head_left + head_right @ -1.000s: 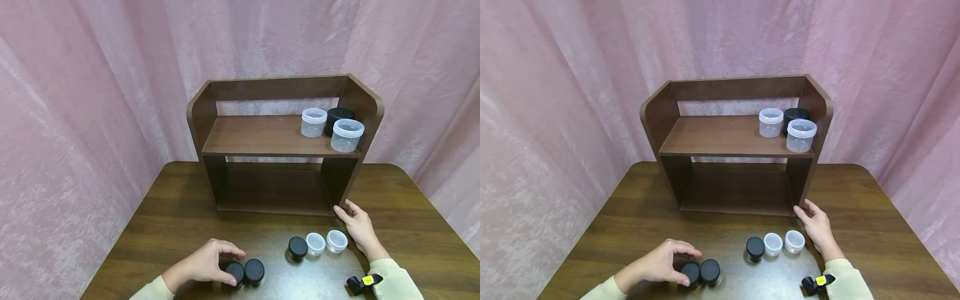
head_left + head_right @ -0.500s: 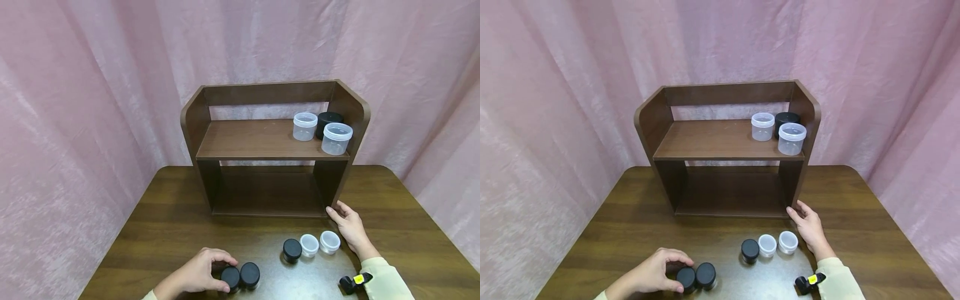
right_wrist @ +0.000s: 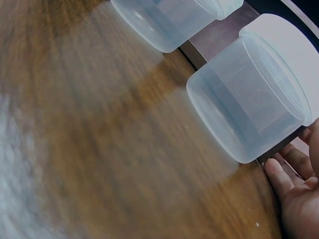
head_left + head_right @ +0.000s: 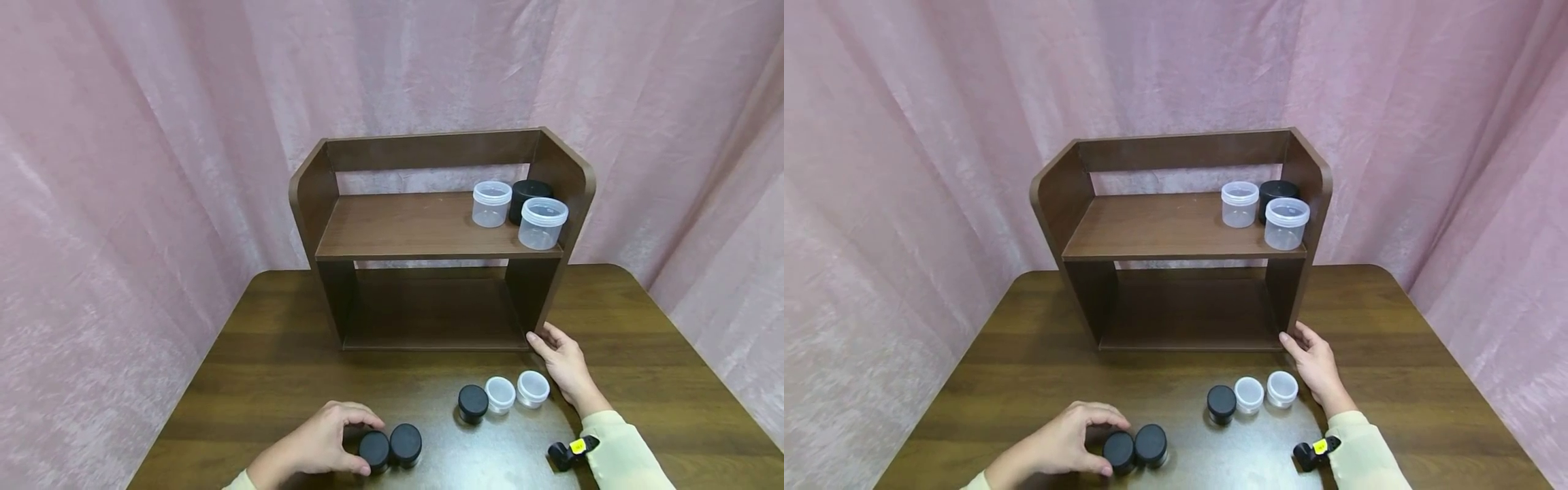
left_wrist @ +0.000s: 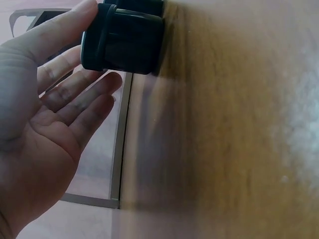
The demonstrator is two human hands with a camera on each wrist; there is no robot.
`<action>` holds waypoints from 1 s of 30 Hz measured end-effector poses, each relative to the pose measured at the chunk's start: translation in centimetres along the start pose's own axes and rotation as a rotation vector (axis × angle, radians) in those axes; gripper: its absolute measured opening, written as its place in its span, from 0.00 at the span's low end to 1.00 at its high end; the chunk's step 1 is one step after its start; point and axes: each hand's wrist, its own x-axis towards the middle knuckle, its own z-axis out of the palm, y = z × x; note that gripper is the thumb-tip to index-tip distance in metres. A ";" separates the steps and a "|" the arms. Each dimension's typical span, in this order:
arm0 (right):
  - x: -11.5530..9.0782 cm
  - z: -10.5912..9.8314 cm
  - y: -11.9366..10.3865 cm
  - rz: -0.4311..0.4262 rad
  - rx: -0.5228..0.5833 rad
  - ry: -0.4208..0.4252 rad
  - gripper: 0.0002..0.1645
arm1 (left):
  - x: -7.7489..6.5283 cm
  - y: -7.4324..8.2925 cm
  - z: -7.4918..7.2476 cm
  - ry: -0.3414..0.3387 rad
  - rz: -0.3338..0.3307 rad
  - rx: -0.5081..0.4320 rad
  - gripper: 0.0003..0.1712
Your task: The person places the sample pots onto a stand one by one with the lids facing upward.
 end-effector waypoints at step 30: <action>0.1 0.1 0.0 -0.010 -0.011 0.017 0.44 | 0.1 0.3 0.2 -0.046 -0.028 0.059 0.31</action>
